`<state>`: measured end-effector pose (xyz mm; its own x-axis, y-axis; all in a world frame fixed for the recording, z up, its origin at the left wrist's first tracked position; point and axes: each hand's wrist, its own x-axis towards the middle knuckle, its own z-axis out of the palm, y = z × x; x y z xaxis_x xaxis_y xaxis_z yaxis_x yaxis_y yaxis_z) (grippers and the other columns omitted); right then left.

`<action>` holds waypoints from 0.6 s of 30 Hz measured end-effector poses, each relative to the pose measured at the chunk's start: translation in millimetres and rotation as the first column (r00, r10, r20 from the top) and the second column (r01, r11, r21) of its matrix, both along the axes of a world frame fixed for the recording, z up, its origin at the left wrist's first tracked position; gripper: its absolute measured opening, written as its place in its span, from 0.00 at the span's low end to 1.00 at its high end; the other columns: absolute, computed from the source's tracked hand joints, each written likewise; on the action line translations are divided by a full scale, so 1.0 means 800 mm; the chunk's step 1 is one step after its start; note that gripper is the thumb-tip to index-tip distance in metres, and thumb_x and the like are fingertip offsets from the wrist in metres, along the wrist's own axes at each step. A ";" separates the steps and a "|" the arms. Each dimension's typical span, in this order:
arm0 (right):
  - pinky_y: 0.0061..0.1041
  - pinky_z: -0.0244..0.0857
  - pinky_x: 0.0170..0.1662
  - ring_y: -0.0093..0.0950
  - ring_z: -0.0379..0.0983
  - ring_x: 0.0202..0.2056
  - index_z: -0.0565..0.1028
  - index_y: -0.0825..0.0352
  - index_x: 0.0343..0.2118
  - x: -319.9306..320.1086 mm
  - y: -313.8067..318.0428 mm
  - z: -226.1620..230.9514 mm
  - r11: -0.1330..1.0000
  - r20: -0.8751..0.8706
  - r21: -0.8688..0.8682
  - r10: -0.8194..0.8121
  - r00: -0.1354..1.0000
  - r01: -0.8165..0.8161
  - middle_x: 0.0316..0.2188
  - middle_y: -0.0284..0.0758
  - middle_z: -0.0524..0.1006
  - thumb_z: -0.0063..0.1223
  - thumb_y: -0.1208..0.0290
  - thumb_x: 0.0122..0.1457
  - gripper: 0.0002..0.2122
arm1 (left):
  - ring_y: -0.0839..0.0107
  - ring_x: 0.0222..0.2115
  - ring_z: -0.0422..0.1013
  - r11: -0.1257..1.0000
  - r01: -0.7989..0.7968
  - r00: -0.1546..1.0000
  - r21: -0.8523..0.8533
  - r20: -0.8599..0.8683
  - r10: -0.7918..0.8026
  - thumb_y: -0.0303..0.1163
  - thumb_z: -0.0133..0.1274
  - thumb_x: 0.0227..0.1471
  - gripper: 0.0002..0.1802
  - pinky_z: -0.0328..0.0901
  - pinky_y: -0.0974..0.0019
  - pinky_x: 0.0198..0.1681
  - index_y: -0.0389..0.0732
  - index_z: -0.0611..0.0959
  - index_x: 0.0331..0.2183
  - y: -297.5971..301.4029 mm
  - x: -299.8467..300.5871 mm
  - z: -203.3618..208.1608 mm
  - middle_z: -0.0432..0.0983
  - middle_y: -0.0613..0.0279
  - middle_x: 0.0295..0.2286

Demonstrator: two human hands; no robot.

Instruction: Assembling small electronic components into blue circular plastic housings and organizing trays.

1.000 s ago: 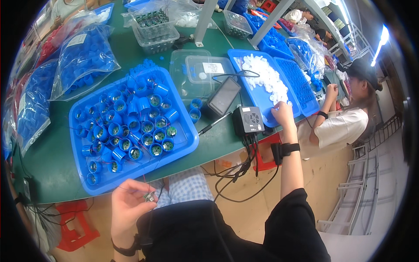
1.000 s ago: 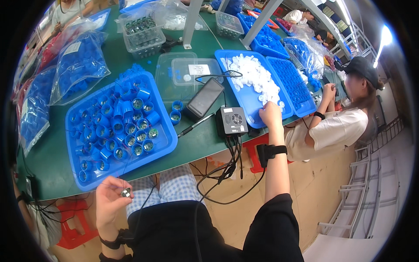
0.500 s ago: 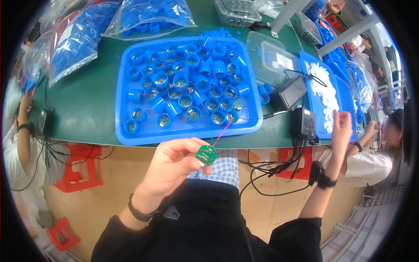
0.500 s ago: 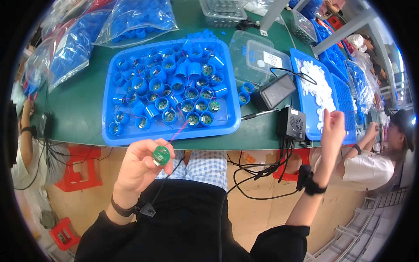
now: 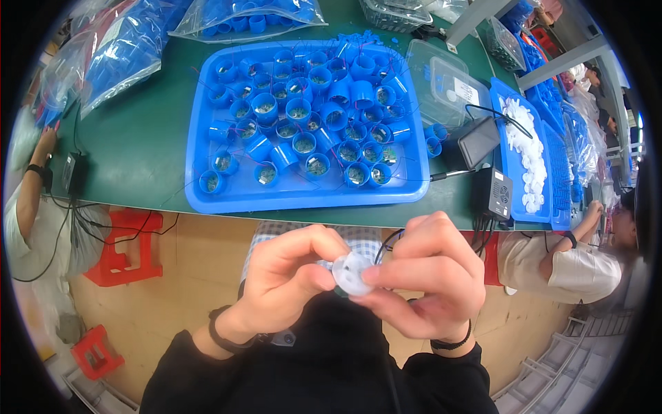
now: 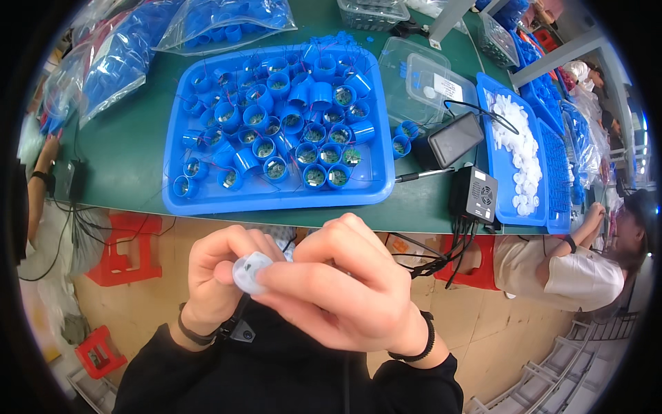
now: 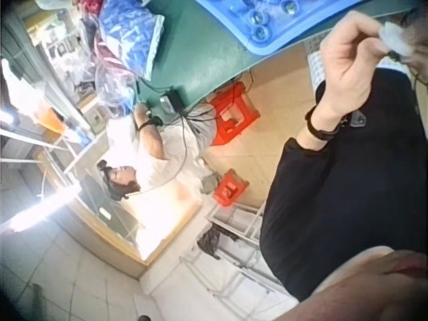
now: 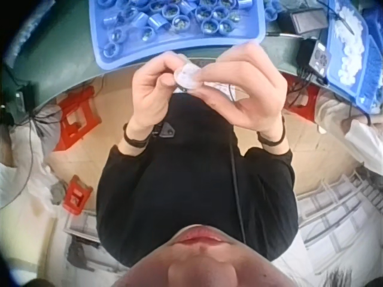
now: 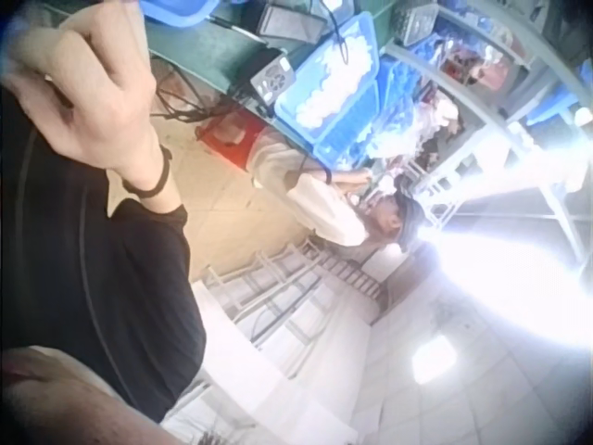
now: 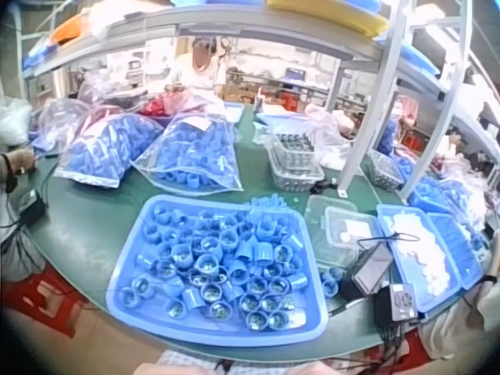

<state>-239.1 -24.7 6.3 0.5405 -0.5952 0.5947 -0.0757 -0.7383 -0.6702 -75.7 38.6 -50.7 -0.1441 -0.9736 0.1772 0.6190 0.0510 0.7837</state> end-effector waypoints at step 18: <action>0.20 0.50 0.20 0.20 0.61 0.16 0.77 0.68 0.25 -0.007 0.000 0.006 0.988 0.041 0.101 0.110 0.993 -0.114 0.16 0.29 0.71 0.68 0.78 0.36 0.11 | 0.80 0.21 0.64 0.997 0.073 0.997 -0.013 0.000 -0.073 0.37 0.45 0.57 0.15 0.59 0.77 0.24 0.33 0.73 0.30 0.004 -0.001 0.007 0.67 0.63 0.26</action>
<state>-245.0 -24.4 11.2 0.5872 -0.5910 0.5531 0.0282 -0.6679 -0.7437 -76.8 41.8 -44.8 -0.2145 -0.9581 0.1899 0.6216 0.0160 0.7832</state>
